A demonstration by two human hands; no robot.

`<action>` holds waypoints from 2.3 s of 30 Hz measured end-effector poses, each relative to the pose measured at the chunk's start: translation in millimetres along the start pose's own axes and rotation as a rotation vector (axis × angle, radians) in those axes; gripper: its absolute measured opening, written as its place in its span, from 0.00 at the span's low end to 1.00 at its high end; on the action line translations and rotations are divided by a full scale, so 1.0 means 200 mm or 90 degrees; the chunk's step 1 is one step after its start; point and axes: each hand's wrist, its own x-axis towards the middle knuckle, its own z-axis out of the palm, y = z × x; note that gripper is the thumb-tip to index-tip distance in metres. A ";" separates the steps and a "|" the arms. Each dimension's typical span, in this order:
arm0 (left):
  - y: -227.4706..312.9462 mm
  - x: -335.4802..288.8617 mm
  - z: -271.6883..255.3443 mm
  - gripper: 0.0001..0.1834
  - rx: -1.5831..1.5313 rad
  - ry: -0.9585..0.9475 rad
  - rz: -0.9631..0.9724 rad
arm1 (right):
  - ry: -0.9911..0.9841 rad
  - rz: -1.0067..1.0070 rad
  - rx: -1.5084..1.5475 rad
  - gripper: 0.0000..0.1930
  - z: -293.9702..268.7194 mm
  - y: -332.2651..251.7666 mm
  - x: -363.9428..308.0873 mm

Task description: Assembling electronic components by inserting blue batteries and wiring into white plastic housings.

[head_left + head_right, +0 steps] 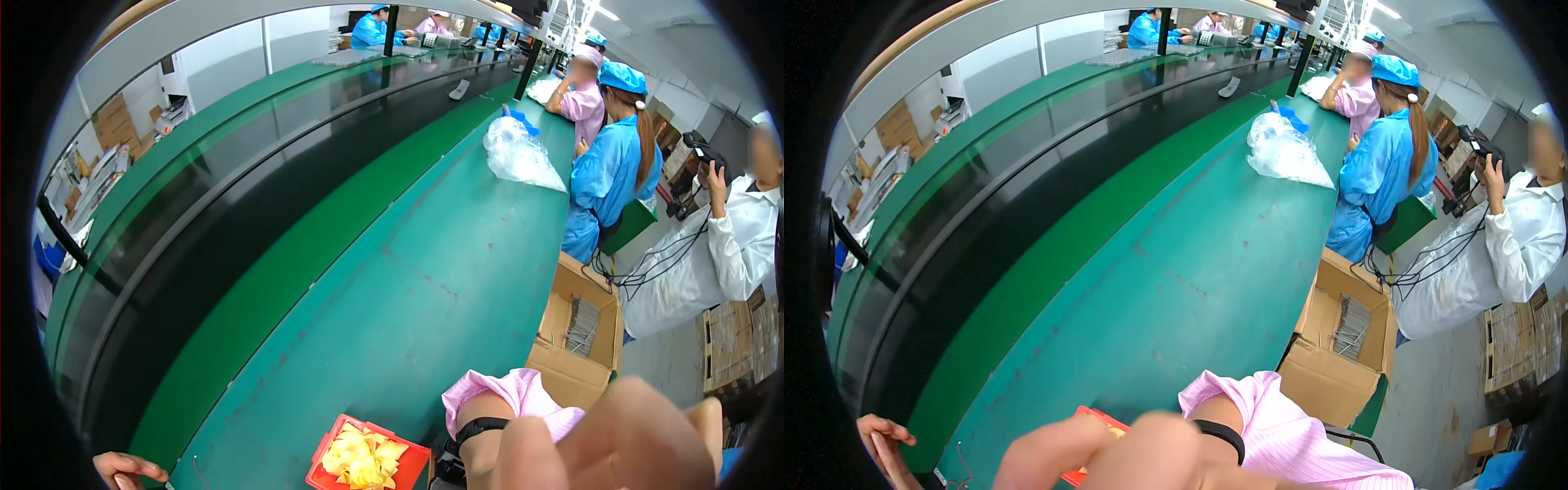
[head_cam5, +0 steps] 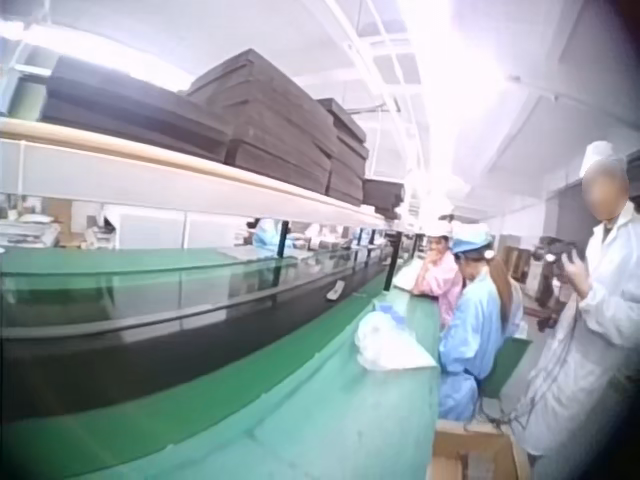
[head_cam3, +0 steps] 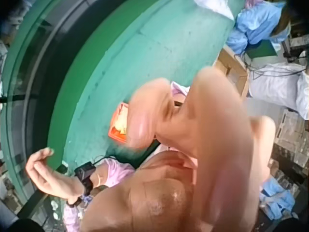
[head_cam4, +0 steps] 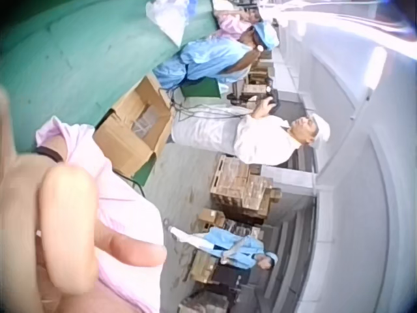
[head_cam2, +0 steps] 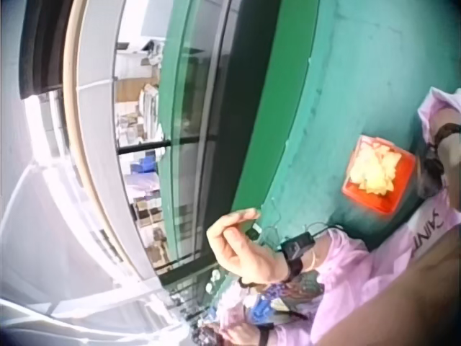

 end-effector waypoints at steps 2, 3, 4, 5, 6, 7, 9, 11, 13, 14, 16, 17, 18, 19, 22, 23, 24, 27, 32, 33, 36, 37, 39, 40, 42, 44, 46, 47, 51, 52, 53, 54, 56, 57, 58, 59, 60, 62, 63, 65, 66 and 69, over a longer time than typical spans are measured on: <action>0.00 0.00 0.00 0.13 -0.004 0.005 -0.003 | 0.001 -0.002 0.000 0.18 0.00 -0.01 0.00; 0.00 0.00 0.00 0.13 -0.006 0.007 -0.005 | -0.001 -0.002 -0.001 0.18 0.01 -0.02 0.00; 0.00 0.00 0.00 0.13 -0.002 0.007 -0.002 | 0.001 -0.005 0.002 0.18 0.01 -0.02 -0.01; 0.00 0.00 0.00 0.13 0.002 0.006 0.001 | 0.001 -0.006 0.002 0.18 0.01 -0.02 -0.01; 0.00 0.01 0.00 0.13 0.006 0.005 0.003 | 0.002 -0.009 0.000 0.18 0.01 -0.02 -0.01; 0.00 0.01 0.00 0.13 0.011 0.006 -0.001 | 0.000 -0.005 0.001 0.18 0.01 -0.02 0.00; 0.01 0.00 0.01 0.13 0.020 0.005 -0.010 | 0.005 -0.007 0.008 0.18 0.01 -0.02 0.00; 0.02 0.00 0.02 0.13 0.023 0.014 -0.019 | 0.005 -0.010 0.011 0.18 0.00 -0.03 0.00; 0.03 0.00 0.03 0.12 0.030 0.019 -0.026 | 0.004 -0.010 0.007 0.18 -0.01 -0.04 0.01; 0.03 0.00 0.03 0.12 0.036 0.020 -0.029 | 0.003 -0.008 0.004 0.18 0.00 -0.04 0.01; 0.04 0.01 0.04 0.12 0.045 0.022 -0.036 | 0.000 -0.005 -0.004 0.18 -0.01 -0.04 0.02; 0.04 0.01 0.04 0.12 0.048 0.023 -0.039 | 0.002 -0.004 -0.006 0.18 -0.01 -0.04 0.02; 0.03 0.01 0.04 0.12 0.052 0.024 -0.043 | 0.000 -0.004 -0.013 0.18 -0.01 -0.05 0.02; 0.04 0.01 0.04 0.13 0.053 0.023 -0.041 | 0.003 -0.003 -0.014 0.18 -0.02 -0.05 0.03; 0.05 0.01 0.05 0.13 0.055 0.019 -0.043 | 0.005 0.000 -0.022 0.18 -0.02 -0.06 0.03; 0.05 0.01 0.05 0.13 0.053 0.017 -0.047 | 0.005 0.002 -0.026 0.18 -0.02 -0.05 0.03; 0.05 0.01 0.05 0.12 0.052 0.015 -0.052 | 0.007 0.004 -0.028 0.18 -0.02 -0.05 0.03; 0.05 0.01 0.06 0.12 0.054 0.001 -0.048 | 0.010 0.007 -0.032 0.18 -0.02 -0.04 0.04; 0.06 0.02 0.06 0.12 0.076 -0.010 -0.048 | 0.019 0.009 -0.022 0.18 -0.02 -0.04 0.04; 0.06 0.02 0.06 0.12 0.082 -0.011 -0.049 | 0.020 0.008 -0.020 0.18 -0.03 -0.03 0.04; 0.05 0.02 0.06 0.13 0.079 -0.013 -0.054 | 0.021 0.012 -0.017 0.19 -0.03 -0.01 0.03; 0.05 0.02 0.06 0.13 0.079 -0.015 -0.051 | 0.020 0.015 -0.019 0.19 -0.03 -0.01 0.03; 0.05 0.02 0.06 0.13 0.082 -0.020 -0.045 | 0.022 0.018 -0.014 0.19 -0.03 0.00 0.03; 0.06 0.02 0.06 0.13 0.085 -0.021 -0.043 | 0.022 0.014 -0.014 0.19 -0.03 0.00 0.03; 0.06 0.02 0.06 0.13 0.090 -0.024 -0.041 | 0.025 0.017 -0.006 0.19 -0.02 0.00 0.03; 0.06 0.02 0.06 0.13 0.084 -0.025 -0.049 | 0.027 0.019 0.000 0.19 -0.02 0.01 0.02; 0.05 0.02 0.06 0.13 0.070 -0.019 -0.052 | 0.033 0.022 0.007 0.19 -0.01 0.01 0.01; 0.05 0.02 0.06 0.13 0.069 -0.019 -0.052 | 0.033 0.022 0.010 0.19 -0.01 0.02 0.01; 0.05 0.02 0.06 0.12 0.064 -0.018 -0.054 | 0.033 0.023 0.012 0.19 0.00 0.02 0.02; 0.05 0.02 0.06 0.12 0.062 -0.018 -0.054 | 0.033 0.021 0.010 0.19 0.00 0.01 0.02; 0.05 0.02 0.06 0.12 0.059 -0.021 -0.051 | 0.032 0.021 0.008 0.19 0.00 0.01 0.03; 0.05 0.02 0.06 0.12 0.057 -0.024 -0.048 | 0.032 0.020 0.005 0.19 0.00 0.01 0.03; 0.05 0.02 0.06 0.12 0.054 -0.028 -0.047 | 0.030 0.016 0.004 0.19 0.00 0.00 0.04; 0.05 0.02 0.06 0.12 0.055 -0.029 -0.050 | 0.028 0.017 0.002 0.19 -0.01 0.00 0.05; 0.05 0.02 0.06 0.12 0.056 -0.029 -0.052 | 0.027 0.018 -0.001 0.19 0.00 0.00 0.05; 0.05 0.02 0.06 0.12 0.053 -0.030 -0.054 | 0.027 0.016 0.001 0.19 -0.01 -0.01 0.05; 0.05 0.02 0.06 0.12 0.050 -0.032 -0.055 | 0.026 0.018 0.002 0.19 0.00 -0.01 0.06; 0.04 0.02 0.06 0.12 0.046 -0.031 -0.056 | 0.025 0.015 0.003 0.19 -0.01 -0.01 0.06; 0.05 0.02 0.07 0.12 0.046 -0.030 -0.057 | 0.025 0.017 0.003 0.19 -0.01 0.00 0.06; 0.05 0.02 0.07 0.12 0.046 -0.030 -0.057 | 0.022 0.014 0.003 0.19 0.00 0.00 0.06; 0.05 0.02 0.06 0.12 0.047 -0.032 -0.057 | 0.020 0.011 0.004 0.19 0.00 0.00 0.06; -0.03 0.02 0.04 0.13 0.117 -0.013 -0.032 | 0.018 0.004 0.004 0.19 0.00 0.00 0.06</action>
